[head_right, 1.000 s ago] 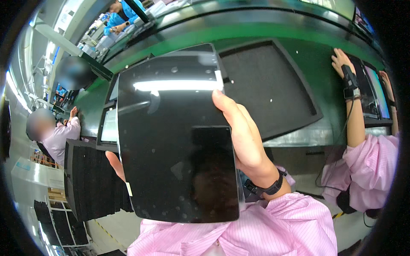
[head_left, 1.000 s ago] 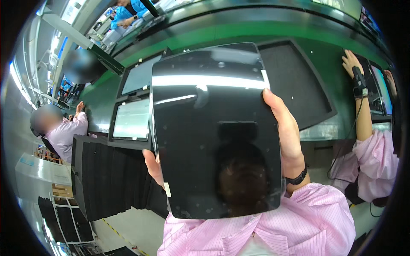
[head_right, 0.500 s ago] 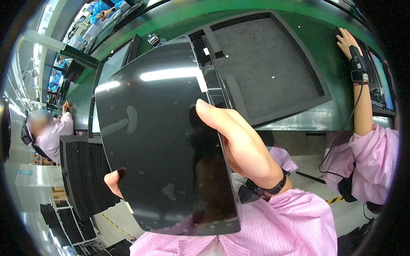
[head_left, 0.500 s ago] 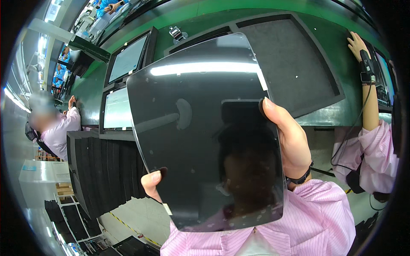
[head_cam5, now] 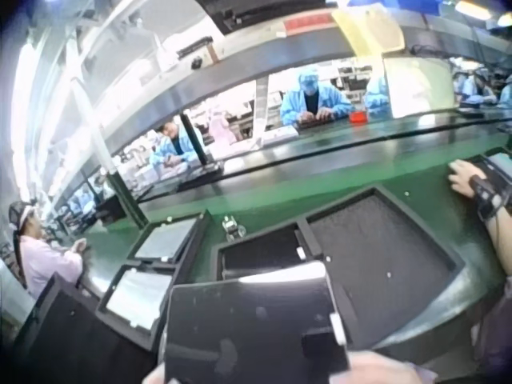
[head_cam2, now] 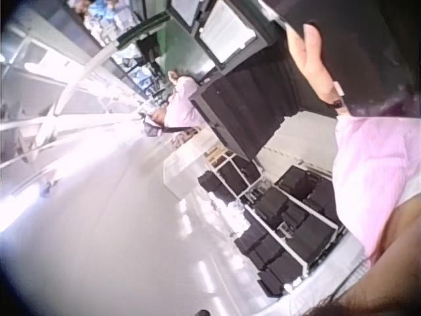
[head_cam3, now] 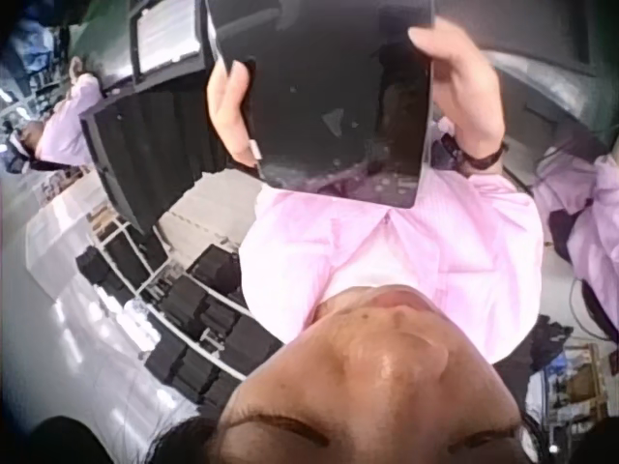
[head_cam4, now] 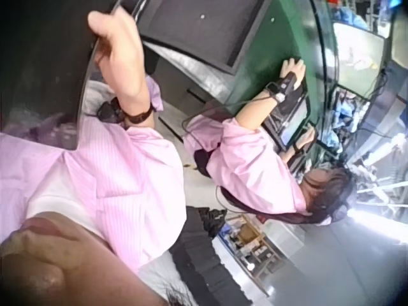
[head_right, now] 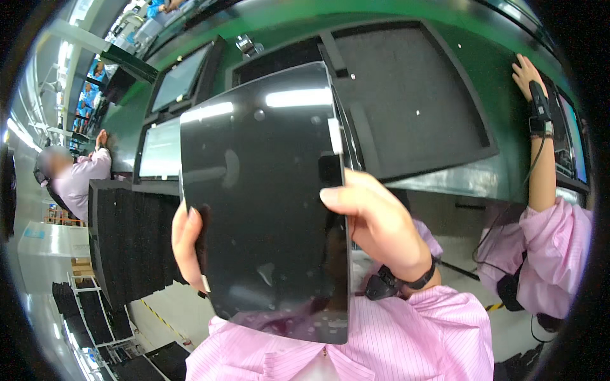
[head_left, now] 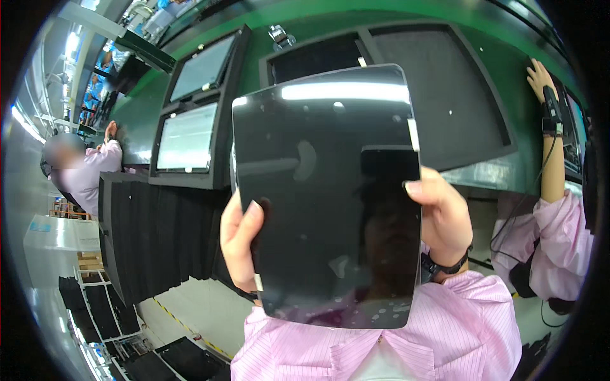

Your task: Assembling and inspecting tablet computers on an electronics manufacturing line.

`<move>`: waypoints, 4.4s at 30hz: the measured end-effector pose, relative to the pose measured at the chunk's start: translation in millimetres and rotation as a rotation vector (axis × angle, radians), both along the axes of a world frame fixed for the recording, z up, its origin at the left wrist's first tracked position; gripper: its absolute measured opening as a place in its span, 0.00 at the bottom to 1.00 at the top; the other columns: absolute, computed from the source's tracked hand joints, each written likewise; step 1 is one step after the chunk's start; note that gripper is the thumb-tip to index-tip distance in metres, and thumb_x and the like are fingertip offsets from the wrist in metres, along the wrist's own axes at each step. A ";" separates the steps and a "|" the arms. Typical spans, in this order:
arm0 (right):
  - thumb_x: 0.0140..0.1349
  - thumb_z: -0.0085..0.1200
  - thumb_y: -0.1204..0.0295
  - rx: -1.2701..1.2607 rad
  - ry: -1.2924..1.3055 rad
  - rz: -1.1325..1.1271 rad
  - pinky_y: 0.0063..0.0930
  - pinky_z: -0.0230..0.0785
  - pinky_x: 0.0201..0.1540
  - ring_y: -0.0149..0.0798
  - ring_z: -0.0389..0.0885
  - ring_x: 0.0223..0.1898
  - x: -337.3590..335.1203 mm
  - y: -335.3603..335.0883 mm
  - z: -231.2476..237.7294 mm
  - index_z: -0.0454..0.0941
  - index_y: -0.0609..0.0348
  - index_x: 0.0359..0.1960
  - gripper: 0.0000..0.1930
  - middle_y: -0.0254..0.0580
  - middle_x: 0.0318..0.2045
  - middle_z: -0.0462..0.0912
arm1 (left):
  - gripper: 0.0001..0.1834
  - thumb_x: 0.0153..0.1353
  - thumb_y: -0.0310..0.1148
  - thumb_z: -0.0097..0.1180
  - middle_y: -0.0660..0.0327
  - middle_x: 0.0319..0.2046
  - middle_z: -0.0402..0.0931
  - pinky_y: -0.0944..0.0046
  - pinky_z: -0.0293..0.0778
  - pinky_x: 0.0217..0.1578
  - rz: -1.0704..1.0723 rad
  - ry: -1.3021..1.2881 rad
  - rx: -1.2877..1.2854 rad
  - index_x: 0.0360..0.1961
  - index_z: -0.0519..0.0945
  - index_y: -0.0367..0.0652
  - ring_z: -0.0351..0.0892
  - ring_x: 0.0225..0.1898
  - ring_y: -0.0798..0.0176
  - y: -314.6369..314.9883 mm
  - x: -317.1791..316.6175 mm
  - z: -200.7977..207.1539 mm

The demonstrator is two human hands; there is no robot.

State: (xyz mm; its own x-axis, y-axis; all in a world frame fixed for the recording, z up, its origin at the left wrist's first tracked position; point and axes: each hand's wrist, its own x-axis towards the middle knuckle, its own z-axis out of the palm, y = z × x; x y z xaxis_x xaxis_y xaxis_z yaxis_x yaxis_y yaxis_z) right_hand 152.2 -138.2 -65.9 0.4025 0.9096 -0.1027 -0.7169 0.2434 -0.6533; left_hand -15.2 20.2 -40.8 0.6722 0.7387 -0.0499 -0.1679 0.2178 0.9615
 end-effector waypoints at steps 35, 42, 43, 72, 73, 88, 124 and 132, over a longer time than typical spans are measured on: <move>0.40 0.64 0.78 0.405 -1.573 -0.192 0.19 0.68 0.25 0.35 0.77 0.20 -13.9 -24.4 -13.8 0.65 0.67 0.51 0.33 0.44 0.26 0.81 | 0.30 0.50 0.40 0.61 0.40 0.40 0.71 0.52 0.68 0.44 -0.166 -0.604 0.409 0.48 0.65 0.32 0.71 0.45 0.46 6.5 -51.6 -20.0; 0.42 0.55 0.68 -0.212 -1.184 -0.874 0.27 0.41 0.63 0.38 0.53 0.62 28.8 -45.8 33.3 0.48 0.66 0.63 0.44 0.45 0.61 0.54 | 0.34 0.57 0.52 0.48 0.40 0.44 0.69 0.56 0.69 0.39 -0.269 -0.465 0.660 0.57 0.56 0.41 0.71 0.45 0.47 36.3 -19.1 2.1; 0.46 0.54 0.68 -0.239 -1.367 -0.953 0.27 0.44 0.62 0.37 0.54 0.61 51.9 -44.2 39.6 0.47 0.66 0.63 0.42 0.46 0.61 0.55 | 0.32 0.58 0.49 0.48 0.41 0.43 0.70 0.57 0.69 0.40 -0.291 -0.391 0.649 0.55 0.58 0.37 0.72 0.44 0.48 39.7 -14.0 1.5; 0.52 0.56 0.68 -0.840 -2.105 -0.591 0.34 0.57 0.56 0.50 0.64 0.54 174.8 -16.3 20.6 0.66 0.59 0.52 0.25 0.52 0.50 0.68 | 0.37 0.50 0.55 0.46 0.42 0.55 0.59 0.36 0.45 0.55 -0.285 1.040 1.399 0.58 0.60 0.44 0.52 0.60 0.43 120.3 301.3 -55.4; 0.52 0.56 0.68 -0.854 -2.103 -0.580 0.34 0.57 0.56 0.50 0.64 0.54 167.1 -16.3 24.8 0.66 0.59 0.52 0.25 0.52 0.50 0.68 | 0.38 0.50 0.56 0.45 0.42 0.56 0.59 0.36 0.45 0.55 -0.295 1.064 1.373 0.58 0.59 0.44 0.52 0.60 0.43 119.1 303.4 -54.3; 0.54 0.53 0.70 -0.506 -2.076 -0.151 0.40 0.55 0.58 0.51 0.57 0.60 123.2 -9.4 0.3 0.72 0.59 0.44 0.16 0.47 0.52 0.67 | 0.38 0.51 0.55 0.45 0.41 0.54 0.59 0.37 0.44 0.54 -0.288 0.985 1.384 0.58 0.59 0.40 0.54 0.59 0.43 121.8 301.6 -61.0; 0.54 0.48 0.71 -0.978 -1.855 -0.554 0.36 0.66 0.33 0.52 0.74 0.28 142.3 -43.2 28.0 0.75 0.65 0.27 0.09 0.52 0.22 0.75 | 0.39 0.51 0.58 0.45 0.43 0.54 0.60 0.41 0.49 0.54 -0.282 0.984 1.466 0.58 0.59 0.43 0.56 0.58 0.43 131.9 299.6 -63.3; 0.56 0.47 0.70 -1.392 -1.828 -0.634 0.39 0.68 0.29 0.51 0.77 0.26 132.9 -79.3 4.6 0.76 0.60 0.29 0.08 0.50 0.22 0.77 | 0.18 0.55 0.36 0.49 0.49 0.48 0.66 0.51 0.59 0.52 -0.285 0.293 1.558 0.47 0.69 0.44 0.62 0.53 0.46 82.2 280.1 -15.7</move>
